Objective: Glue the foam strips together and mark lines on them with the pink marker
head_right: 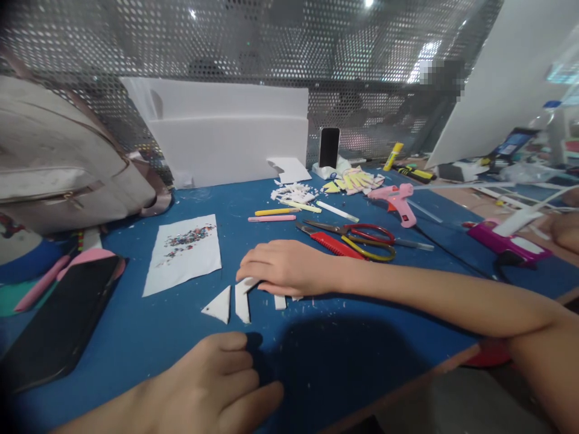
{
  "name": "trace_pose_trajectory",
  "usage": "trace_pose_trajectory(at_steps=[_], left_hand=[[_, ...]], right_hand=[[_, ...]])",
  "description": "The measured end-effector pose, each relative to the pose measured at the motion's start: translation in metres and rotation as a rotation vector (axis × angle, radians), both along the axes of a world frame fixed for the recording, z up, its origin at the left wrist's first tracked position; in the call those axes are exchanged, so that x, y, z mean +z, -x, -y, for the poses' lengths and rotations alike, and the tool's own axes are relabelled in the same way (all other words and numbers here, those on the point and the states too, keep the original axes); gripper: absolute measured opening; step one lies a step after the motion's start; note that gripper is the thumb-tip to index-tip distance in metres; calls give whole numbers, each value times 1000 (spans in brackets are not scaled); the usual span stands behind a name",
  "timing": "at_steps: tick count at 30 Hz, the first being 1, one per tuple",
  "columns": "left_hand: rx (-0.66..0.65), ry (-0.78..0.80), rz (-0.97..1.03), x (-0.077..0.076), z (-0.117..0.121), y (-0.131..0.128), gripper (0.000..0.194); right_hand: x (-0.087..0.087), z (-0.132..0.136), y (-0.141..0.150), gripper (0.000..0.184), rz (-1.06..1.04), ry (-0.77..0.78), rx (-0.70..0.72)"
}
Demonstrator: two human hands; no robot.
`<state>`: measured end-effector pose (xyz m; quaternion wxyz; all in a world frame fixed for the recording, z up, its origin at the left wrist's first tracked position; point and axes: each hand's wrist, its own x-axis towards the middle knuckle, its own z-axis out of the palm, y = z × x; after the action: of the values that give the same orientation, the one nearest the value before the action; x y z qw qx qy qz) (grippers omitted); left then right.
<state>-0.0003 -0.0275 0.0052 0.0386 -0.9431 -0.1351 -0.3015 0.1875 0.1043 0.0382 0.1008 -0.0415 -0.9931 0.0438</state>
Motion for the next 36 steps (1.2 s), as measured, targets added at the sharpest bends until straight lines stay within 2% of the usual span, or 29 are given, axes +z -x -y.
trace_pose_trajectory(at_steps=[5, 8, 16, 21, 23, 26, 31, 36], left_hand=[[-3, -14, 15, 0, 0, 1, 27], [1, -15, 11, 0, 0, 0, 27], [5, 16, -16, 1, 0, 1, 25], [8, 11, -28, -1, 0, 1, 24], [8, 7, -26, -2, 0, 1, 24], [4, 8, -22, -3, 0, 1, 24], [-2, 3, -17, -2, 0, 0, 27], [6, -6, -13, -3, 0, 0, 24]], right_hand=[[3, -5, 14, 20, 63, -102, -29], [6, -7, 15, 24, 26, -129, 7], [15, 1, 3, 30, 118, -77, 131], [20, 2, 3, 27, 165, -4, 142], [23, 3, 7, 27, 134, 57, 112], [22, 7, 19, 23, 27, 111, -9], [8, 14, 46, 55, 82, 5, -114], [4, 17, 57, 43, 111, 45, -133]])
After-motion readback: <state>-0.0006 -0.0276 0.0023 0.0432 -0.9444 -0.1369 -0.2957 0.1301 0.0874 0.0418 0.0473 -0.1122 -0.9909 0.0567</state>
